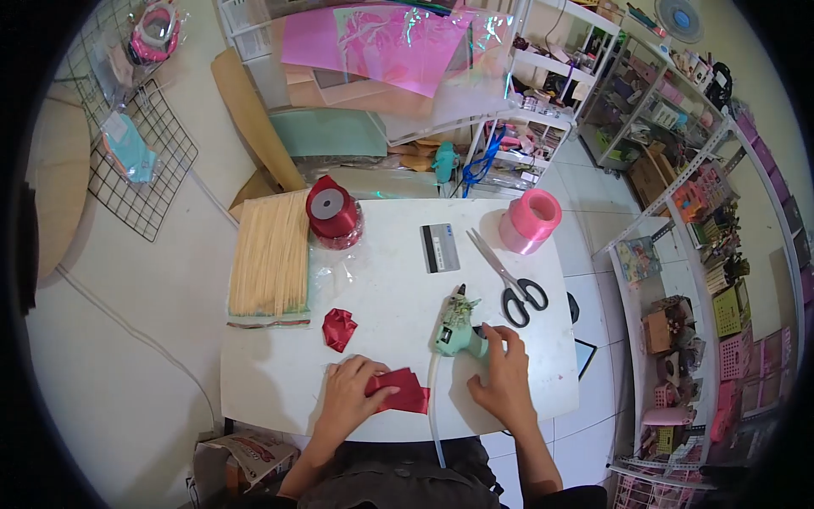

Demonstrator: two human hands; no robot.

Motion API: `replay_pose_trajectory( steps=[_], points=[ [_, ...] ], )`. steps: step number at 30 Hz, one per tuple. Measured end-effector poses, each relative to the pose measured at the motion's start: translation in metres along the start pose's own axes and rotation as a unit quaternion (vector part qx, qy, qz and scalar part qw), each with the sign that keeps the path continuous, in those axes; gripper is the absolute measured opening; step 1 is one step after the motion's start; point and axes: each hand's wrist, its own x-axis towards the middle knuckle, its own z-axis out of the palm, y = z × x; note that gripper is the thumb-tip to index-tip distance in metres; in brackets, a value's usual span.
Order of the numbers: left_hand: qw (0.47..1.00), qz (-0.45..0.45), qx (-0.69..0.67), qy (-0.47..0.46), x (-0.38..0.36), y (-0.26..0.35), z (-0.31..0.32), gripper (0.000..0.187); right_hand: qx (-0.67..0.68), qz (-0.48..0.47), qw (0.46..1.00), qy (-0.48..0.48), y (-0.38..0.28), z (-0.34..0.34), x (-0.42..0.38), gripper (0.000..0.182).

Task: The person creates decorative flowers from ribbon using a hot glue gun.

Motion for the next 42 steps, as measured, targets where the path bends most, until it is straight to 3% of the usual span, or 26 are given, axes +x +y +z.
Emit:
replay_pose_trajectory(
  steps=[2, 4, 5, 9, 11, 12, 14, 16, 18, 20, 21, 22, 24, 25, 29, 33, 35, 42],
  points=[
    [1.0, 0.0, -0.009, 0.014, 0.004, 0.001, -0.002, 0.021, -0.05, 0.04, 0.998, -0.008, -0.002, 0.007, -0.002, 0.067],
    [0.983, -0.081, -0.166, 0.018, 0.007, -0.006, -0.001, 0.018, -0.058, 0.032, 0.998, -0.001, -0.004, 0.013, 0.003, 0.068],
    [0.988, -0.044, -0.132, 0.063, 0.009, -0.006, -0.003, 0.016, -0.059, 0.046, 0.997, 0.017, -0.005, 0.018, 0.005, 0.066],
    [0.987, -0.046, -0.104, 0.116, 0.016, 0.0, -0.008, 0.017, -0.095, 0.046, 0.994, 0.023, 0.003, 0.031, 0.012, 0.061],
    [0.947, -0.124, -0.244, 0.17, 0.021, 0.0, -0.005, 0.013, -0.115, 0.034, 0.993, 0.009, 0.005, 0.032, 0.011, 0.06],
    [0.947, -0.121, -0.242, 0.171, 0.025, 0.003, -0.006, 0.013, -0.061, 0.037, 0.997, 0.03, 0.006, 0.031, 0.01, 0.057],
    [0.88, -0.166, -0.41, 0.175, 0.034, 0.007, -0.01, 0.013, -0.007, 0.035, 0.998, 0.053, 0.006, 0.023, 0.011, 0.053],
    [0.87, -0.157, -0.439, 0.162, 0.041, 0.011, -0.013, 0.014, 0.105, -0.021, 0.99, 0.094, 0.008, 0.007, 0.009, 0.044],
    [0.852, -0.148, -0.479, 0.152, 0.05, 0.022, -0.016, 0.015, 0.121, -0.065, 0.98, 0.142, 0.024, 0.004, 0.001, 0.034],
    [0.849, -0.109, -0.495, 0.151, 0.053, 0.029, -0.014, 0.015, 0.342, 0.093, 0.935, 0.014, 0.025, -0.006, -0.008, 0.029],
    [0.845, -0.082, -0.507, 0.148, 0.054, 0.033, -0.012, 0.015, 0.482, 0.12, 0.868, -0.002, 0.016, -0.015, -0.011, 0.025],
    [0.845, -0.077, -0.508, 0.146, 0.056, 0.037, -0.011, 0.015, 0.481, 0.118, 0.869, 0.004, 0.011, -0.019, -0.014, 0.025],
    [0.901, -0.005, -0.38, 0.209, 0.058, 0.044, -0.008, 0.01, 0.612, 0.162, 0.771, -0.062, 0.006, -0.021, -0.021, 0.028],
    [0.939, 0.05, -0.274, 0.202, 0.057, 0.043, -0.012, 0.011, 0.627, 0.133, 0.764, -0.071, 0.005, -0.02, -0.024, 0.033],
    [0.96, 0.068, -0.198, 0.188, 0.054, 0.063, -0.025, 0.016, 0.617, 0.096, 0.779, -0.051, 0.002, -0.005, -0.034, 0.046],
    [0.966, 0.095, -0.163, 0.178, 0.049, 0.067, -0.029, 0.022, 0.61, 0.128, 0.78, -0.049, -0.004, -0.001, -0.038, 0.046],
    [0.966, 0.107, -0.16, 0.172, 0.047, 0.069, -0.03, 0.022, 0.591, 0.113, 0.797, -0.046, -0.007, 0.001, -0.039, 0.056],
    [0.964, 0.134, -0.122, 0.194, 0.045, 0.073, -0.033, 0.022, 0.542, 0.107, 0.833, -0.027, -0.008, 0.006, -0.042, 0.053]
  ],
)
